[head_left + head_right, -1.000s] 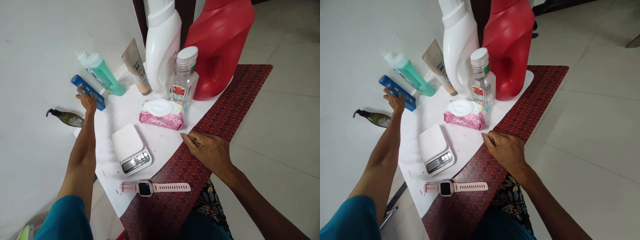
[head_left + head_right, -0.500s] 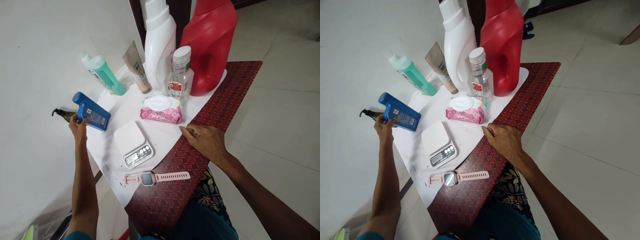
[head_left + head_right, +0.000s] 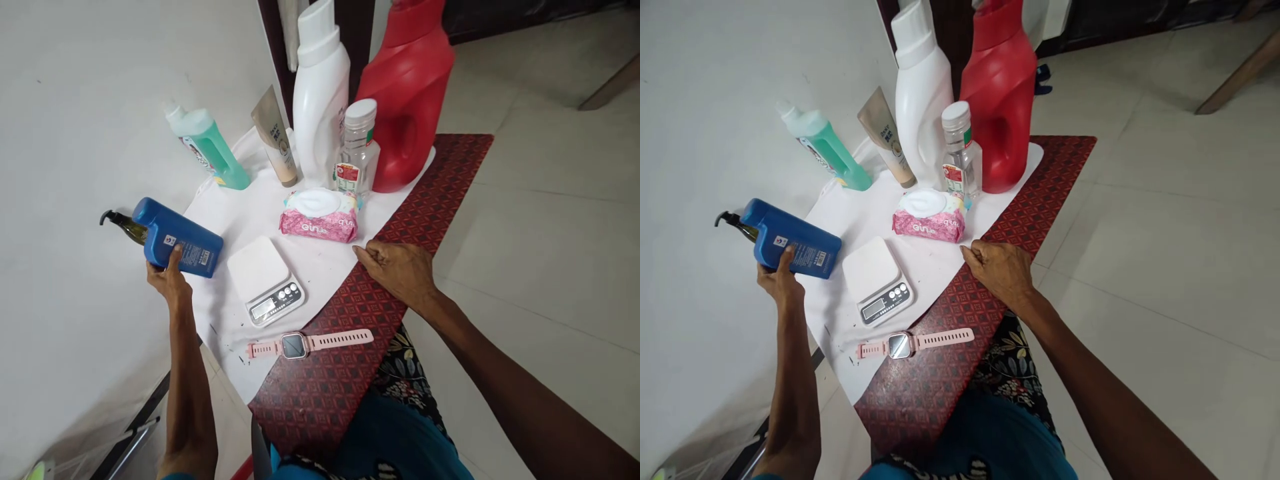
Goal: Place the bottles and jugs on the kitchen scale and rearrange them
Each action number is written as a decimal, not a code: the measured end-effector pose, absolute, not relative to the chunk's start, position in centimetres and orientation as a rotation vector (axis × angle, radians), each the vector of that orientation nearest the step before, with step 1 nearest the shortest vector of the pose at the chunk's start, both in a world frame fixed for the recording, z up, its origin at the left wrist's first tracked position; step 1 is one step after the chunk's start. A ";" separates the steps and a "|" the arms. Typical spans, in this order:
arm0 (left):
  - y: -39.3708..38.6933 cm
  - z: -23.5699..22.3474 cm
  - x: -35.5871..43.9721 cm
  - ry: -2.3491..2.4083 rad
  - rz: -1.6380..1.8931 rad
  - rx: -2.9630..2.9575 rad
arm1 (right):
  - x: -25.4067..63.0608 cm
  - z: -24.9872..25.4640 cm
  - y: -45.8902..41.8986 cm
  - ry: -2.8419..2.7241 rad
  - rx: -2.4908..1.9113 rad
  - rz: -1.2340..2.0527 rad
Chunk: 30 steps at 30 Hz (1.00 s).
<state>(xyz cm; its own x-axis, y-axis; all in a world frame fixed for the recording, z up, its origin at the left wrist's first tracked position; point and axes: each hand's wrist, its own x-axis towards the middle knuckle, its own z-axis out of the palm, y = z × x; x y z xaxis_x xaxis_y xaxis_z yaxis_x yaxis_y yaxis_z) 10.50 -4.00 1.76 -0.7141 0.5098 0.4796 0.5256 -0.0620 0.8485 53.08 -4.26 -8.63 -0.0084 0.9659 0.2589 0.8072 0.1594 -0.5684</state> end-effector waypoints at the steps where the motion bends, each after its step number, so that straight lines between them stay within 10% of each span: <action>1: -4.7 2.1 10.8 -2.128 -1.962 -1.194 | 53.1 -8.6 -4.3 -1.850 -1.677 0.342; 30: -10.9 4.6 19.1 -2.228 -1.723 -1.809 | 53.1 -8.6 -4.5 -1.823 -1.664 0.342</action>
